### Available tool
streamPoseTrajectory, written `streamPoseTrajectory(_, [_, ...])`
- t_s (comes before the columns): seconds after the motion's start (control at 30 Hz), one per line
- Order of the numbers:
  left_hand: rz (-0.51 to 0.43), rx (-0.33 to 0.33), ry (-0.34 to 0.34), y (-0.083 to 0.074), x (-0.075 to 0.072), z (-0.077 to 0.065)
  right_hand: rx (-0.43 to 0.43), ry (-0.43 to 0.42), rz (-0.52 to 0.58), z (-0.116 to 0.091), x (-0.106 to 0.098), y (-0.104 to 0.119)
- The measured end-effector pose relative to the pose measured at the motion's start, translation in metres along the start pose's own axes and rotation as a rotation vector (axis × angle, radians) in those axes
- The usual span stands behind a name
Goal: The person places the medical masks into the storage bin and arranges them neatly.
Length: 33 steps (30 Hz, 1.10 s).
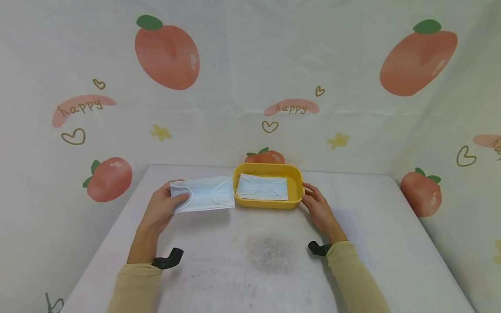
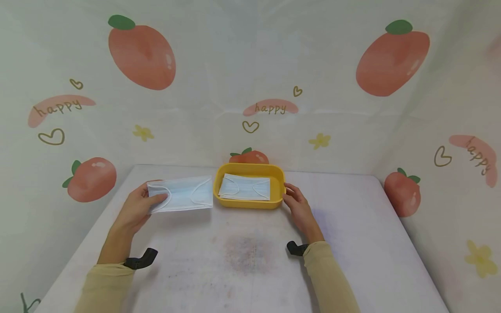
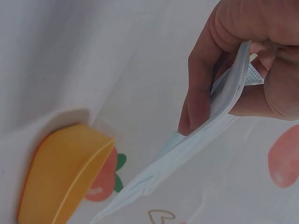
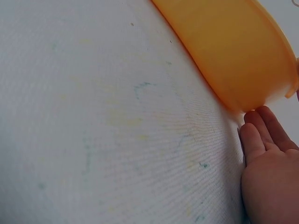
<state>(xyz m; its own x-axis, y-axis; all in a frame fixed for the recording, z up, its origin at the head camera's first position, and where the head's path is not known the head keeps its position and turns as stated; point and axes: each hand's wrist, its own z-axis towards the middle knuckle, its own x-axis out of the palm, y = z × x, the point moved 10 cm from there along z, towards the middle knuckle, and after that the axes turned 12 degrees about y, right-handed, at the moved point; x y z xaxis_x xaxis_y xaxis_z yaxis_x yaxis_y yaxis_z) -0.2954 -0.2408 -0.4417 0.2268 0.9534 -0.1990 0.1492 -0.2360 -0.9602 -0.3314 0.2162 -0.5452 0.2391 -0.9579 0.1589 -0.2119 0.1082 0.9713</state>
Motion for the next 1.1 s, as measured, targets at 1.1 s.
streamPoseTrajectory(1.1, [-0.217, 0.07, 0.04, -0.034, 0.082, 0.085, 0.012, -0.006, 0.005, 0.003, -0.003, -0.004])
